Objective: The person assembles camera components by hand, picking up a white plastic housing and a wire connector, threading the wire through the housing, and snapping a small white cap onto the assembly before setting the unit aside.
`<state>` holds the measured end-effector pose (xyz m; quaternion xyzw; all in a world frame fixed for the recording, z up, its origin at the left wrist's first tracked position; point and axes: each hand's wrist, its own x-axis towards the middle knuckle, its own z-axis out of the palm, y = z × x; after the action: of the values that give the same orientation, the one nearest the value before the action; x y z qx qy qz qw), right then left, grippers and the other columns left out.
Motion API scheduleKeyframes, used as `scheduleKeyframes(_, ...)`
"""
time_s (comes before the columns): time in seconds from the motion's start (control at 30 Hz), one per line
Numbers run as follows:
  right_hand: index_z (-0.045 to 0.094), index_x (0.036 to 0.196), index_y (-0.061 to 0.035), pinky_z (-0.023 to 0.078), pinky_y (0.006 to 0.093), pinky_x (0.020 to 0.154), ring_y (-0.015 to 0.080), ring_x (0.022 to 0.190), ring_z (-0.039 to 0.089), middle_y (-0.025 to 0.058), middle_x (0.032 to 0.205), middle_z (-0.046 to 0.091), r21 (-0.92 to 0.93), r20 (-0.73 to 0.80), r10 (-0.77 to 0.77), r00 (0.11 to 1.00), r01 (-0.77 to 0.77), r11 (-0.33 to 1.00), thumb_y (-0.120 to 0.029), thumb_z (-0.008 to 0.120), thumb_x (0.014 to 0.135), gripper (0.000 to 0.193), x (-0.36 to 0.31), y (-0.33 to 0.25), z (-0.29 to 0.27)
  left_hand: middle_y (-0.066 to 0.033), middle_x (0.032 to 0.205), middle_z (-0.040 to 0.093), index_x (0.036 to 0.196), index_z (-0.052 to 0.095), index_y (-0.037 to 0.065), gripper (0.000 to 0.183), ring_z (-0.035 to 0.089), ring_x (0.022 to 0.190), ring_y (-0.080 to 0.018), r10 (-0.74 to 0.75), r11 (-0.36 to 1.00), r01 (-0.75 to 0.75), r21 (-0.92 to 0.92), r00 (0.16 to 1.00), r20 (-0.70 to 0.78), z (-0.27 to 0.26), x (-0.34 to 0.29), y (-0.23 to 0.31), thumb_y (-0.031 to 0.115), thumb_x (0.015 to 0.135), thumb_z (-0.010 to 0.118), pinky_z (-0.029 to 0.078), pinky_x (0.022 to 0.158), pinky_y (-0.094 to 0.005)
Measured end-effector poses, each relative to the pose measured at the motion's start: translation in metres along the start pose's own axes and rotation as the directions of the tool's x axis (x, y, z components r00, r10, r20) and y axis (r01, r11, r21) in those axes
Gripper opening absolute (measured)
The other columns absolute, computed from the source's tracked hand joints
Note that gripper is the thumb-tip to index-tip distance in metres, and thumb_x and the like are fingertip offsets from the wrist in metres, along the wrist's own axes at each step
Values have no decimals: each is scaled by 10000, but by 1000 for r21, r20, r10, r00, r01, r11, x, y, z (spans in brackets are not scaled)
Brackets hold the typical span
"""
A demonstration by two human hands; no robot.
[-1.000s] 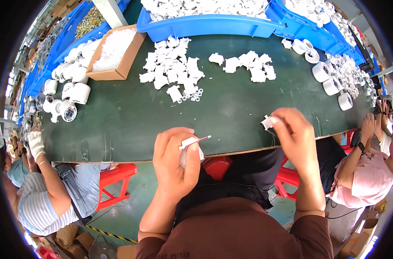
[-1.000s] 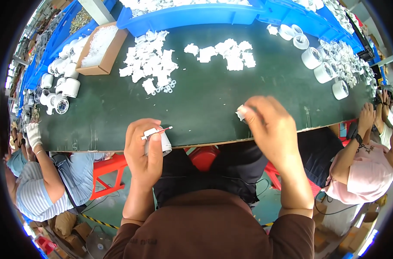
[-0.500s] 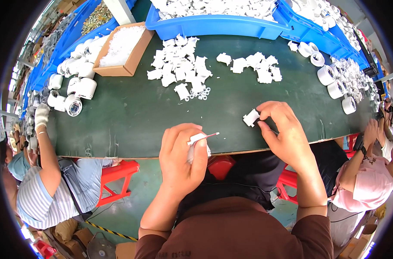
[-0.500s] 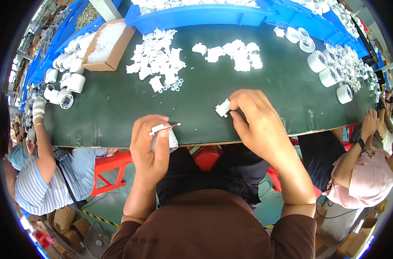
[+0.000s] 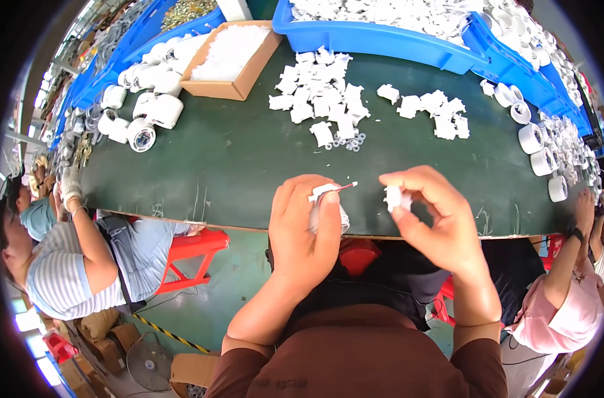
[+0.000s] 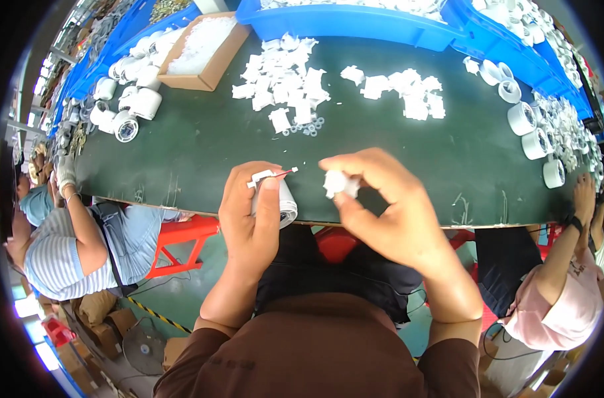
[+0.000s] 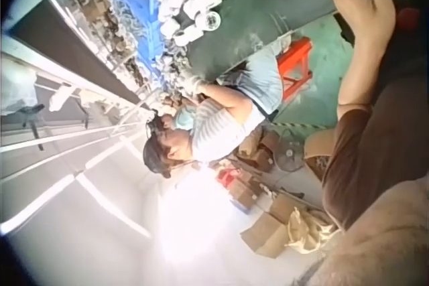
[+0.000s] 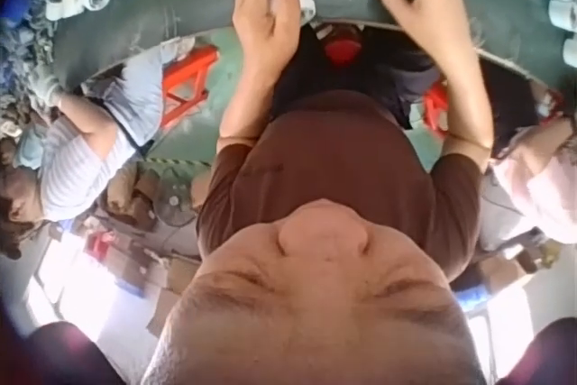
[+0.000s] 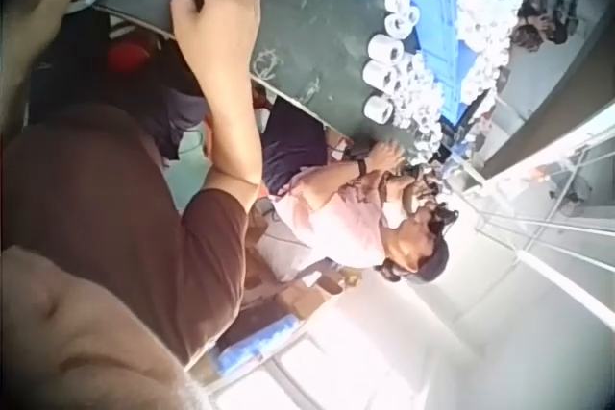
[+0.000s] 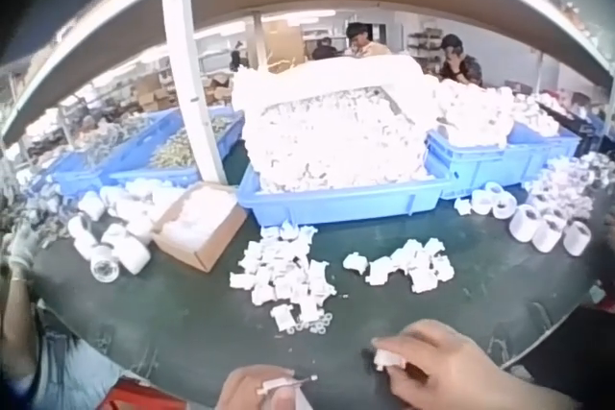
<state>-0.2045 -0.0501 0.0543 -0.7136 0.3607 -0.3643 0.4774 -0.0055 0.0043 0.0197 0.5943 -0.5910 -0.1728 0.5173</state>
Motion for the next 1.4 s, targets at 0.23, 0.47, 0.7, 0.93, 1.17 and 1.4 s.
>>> scheduleKeyframes(0.23,602,1311,-20,540,314,943,152,1092,669,85,1169,694,357,-51,48,998,-27,934,60,676,910,416,4,10,56,-156,1092,639,1157,642,15,225,585,948,-325,15,1000,-16,26,999,39,1,1,1,99,965,557,474,838,-413)
scheduleKeyframes(0.47,636,1255,-13,532,296,923,138,1039,662,69,1114,679,230,-131,-12,991,42,972,93,691,886,388,2,11,64,-187,1127,633,1195,622,-16,338,557,938,-338,94,993,-95,74,995,15,3,-1,-1,184,983,450,458,844,-422)
scheduleKeyframes(0.7,620,1280,-23,506,307,930,154,1028,630,68,1119,626,-60,-257,-191,947,182,981,115,674,885,421,-6,16,79,-165,1104,642,1151,621,-11,347,563,945,-340,181,975,-181,126,983,17,8,-1,-6,236,968,460,446,839,-425)
scheduleKeyframes(0.93,661,1208,-8,532,299,835,178,968,645,95,1092,654,315,-216,-28,976,97,944,93,662,902,322,2,19,80,-130,1068,657,1143,614,17,291,597,929,-317,250,961,-247,123,968,-4,3,2,-11,197,920,564,443,826,-408)
scheduleKeyframes(1.17,640,1092,17,540,267,805,112,930,634,62,1081,611,376,-109,-15,994,55,925,34,596,989,112,4,22,65,-123,1050,675,1138,608,28,335,614,901,-295,304,953,-304,6,953,6,-2,2,-22,82,821,700,467,765,-386)
scheduleKeyframes(1.4,652,1076,-4,509,277,856,97,945,606,28,1003,657,331,209,226,951,-286,899,-84,624,1006,110,21,12,32,-137,1018,715,1047,656,8,234,615,830,-286,352,936,-350,-35,926,140,-22,12,-21,75,828,702,487,758,-371)
